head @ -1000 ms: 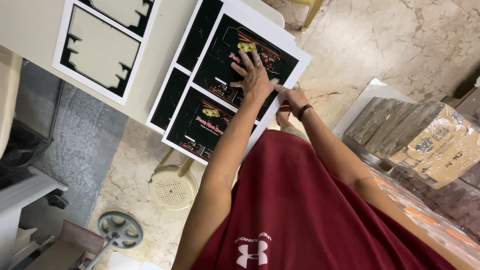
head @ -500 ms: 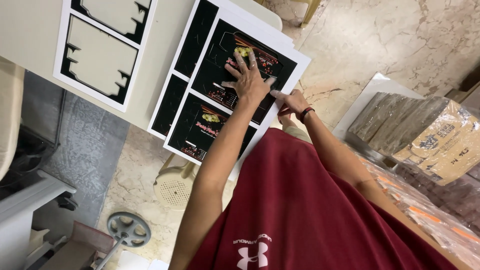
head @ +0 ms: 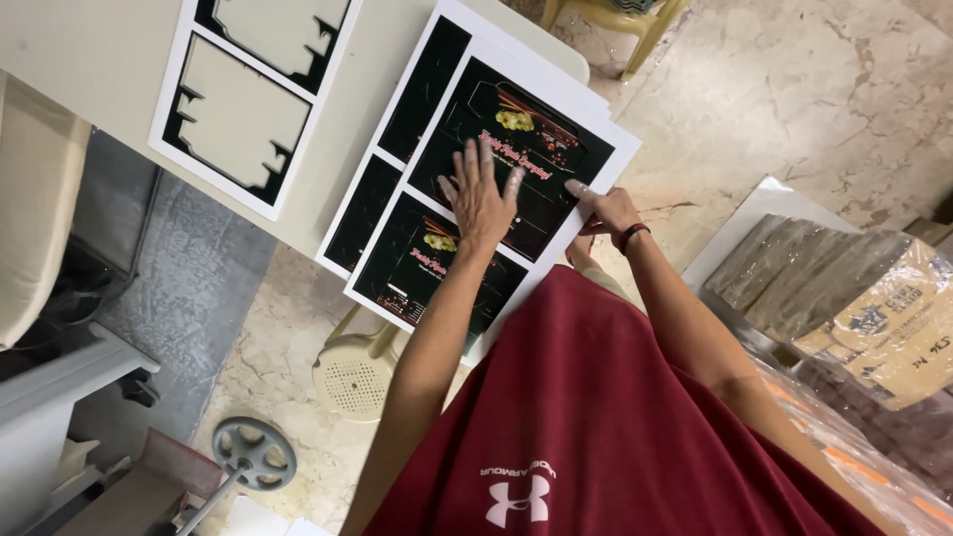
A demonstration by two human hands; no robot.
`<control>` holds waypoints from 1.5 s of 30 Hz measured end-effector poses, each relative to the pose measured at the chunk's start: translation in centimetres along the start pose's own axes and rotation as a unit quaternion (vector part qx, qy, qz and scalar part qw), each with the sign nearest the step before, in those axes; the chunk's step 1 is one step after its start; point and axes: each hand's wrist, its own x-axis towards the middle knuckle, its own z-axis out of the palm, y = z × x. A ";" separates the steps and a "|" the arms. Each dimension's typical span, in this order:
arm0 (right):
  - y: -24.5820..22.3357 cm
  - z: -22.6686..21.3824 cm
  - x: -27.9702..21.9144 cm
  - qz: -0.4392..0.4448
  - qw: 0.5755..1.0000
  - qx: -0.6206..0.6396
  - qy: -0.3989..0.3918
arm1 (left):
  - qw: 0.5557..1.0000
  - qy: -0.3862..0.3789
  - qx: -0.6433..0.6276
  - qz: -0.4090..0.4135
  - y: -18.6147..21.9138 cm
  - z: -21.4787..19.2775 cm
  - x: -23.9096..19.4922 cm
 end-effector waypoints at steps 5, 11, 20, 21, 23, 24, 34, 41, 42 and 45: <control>-0.3 0.7 0.3 0.002 1.000 -0.029 0.011 | 0.988 0.059 0.140 0.034 -0.1 4.0 2.2; -2.9 1.0 -1.3 0.008 0.994 -0.106 0.015 | 0.973 0.067 0.222 0.022 0.2 4.1 2.7; -2.0 1.0 -3.6 0.018 0.996 -0.037 -0.084 | 0.989 -0.117 0.081 -0.052 5.3 2.1 4.0; -1.4 1.4 -3.4 -0.005 0.997 -0.015 -0.070 | 0.975 -0.193 0.048 -0.104 6.6 1.4 4.2; -0.7 1.5 -3.0 -0.038 0.997 -0.036 -0.049 | 0.968 -0.210 0.049 -0.126 7.9 0.8 4.6; -0.3 1.5 -2.8 -0.071 0.995 -0.059 -0.026 | 0.962 -0.227 0.049 -0.147 8.6 0.6 4.9; -2.5 4.5 -5.1 0.113 0.979 0.155 0.071 | 0.960 -0.257 0.055 -0.096 7.7 -0.1 4.8; -3.5 4.7 -4.7 0.107 0.983 0.091 0.120 | 0.956 -0.268 0.080 -0.082 7.6 -0.1 4.9; -3.1 4.8 -4.2 0.090 0.981 0.126 0.115 | 0.958 -0.264 0.082 -0.079 7.5 0.1 5.0; -0.9 3.8 -1.2 0.124 0.964 0.234 -0.005 | 0.966 -0.234 0.085 -0.061 6.8 1.6 5.2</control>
